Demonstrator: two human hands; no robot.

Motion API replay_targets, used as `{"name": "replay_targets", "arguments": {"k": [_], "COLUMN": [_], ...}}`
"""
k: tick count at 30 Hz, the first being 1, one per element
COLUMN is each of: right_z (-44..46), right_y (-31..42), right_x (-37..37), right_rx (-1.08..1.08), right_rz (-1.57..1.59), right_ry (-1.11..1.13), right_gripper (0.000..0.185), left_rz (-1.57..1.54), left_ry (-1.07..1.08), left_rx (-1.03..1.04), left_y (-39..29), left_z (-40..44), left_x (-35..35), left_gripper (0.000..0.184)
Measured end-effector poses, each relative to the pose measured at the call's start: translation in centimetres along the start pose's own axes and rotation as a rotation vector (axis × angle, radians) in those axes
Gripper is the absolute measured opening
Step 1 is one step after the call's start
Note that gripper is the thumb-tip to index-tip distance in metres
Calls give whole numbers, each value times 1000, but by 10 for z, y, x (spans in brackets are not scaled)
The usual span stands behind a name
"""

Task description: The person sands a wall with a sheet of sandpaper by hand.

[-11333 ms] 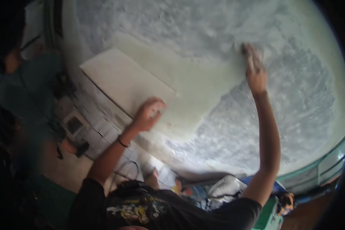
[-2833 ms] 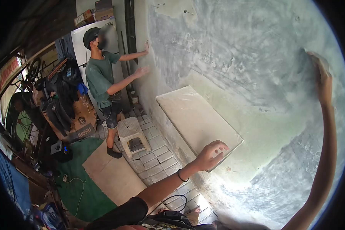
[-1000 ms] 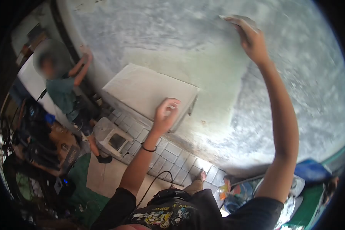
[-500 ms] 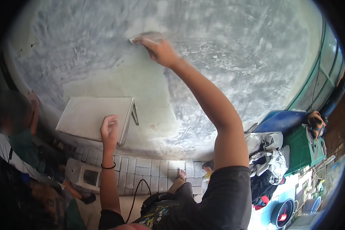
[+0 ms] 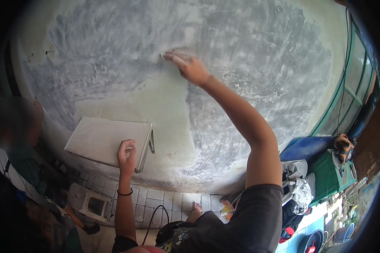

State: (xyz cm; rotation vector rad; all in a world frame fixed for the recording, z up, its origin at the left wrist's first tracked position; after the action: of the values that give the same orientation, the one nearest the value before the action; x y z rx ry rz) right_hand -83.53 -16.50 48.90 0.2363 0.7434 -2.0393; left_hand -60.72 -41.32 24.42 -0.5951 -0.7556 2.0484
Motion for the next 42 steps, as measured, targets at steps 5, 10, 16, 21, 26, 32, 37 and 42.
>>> {"name": "replay_targets", "arguments": {"k": [5, 10, 16, 21, 26, 32, 37, 42], "right_z": [6, -13, -3, -17, 5, 13, -18, 14], "right_y": [-17, -14, -38, -38, -27, -39, -22, -54], "right_x": [-12, 2, -2, -8, -19, -34, -12, -37], "right_rx": [-141, -199, -238, -358, -176, -373, -359, -315], "right_rz": [-176, -197, -275, -272, -295, -257, -265, -347], "right_ry": [75, 72, 88, 248, 60, 218, 235, 198], "right_gripper": [41, 36, 37, 39, 45, 41, 42, 51], "left_rz": [6, 5, 7, -7, -6, -20, -35, -17], "left_ry": [10, 3, 28, 13, 12, 26, 3, 24], "left_rx": [3, 28, 42, 42, 61, 62, 74, 82], "left_y": [-1, -2, -2, -1, -3, -3, -2, 0], "left_z": [-3, 0, -2, -5, -3, -2, -3, -3], "left_x": [0, 0, -3, -3, -3, -5, -3, -3], "left_gripper": [21, 22, 24, 24, 24, 24, 24, 24]}}
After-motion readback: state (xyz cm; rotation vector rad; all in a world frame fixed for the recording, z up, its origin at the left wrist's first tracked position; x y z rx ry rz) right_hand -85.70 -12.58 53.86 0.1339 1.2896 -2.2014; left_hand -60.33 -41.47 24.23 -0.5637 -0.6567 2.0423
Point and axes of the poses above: each hand's wrist, its own z-axis towards the middle knuckle, its own x-axis out of the palm, y = z × x, the point moved 1 cm from there along z, towards the middle knuckle, and after that the axes turned 5 degrees about x, right-handed, at the moved point
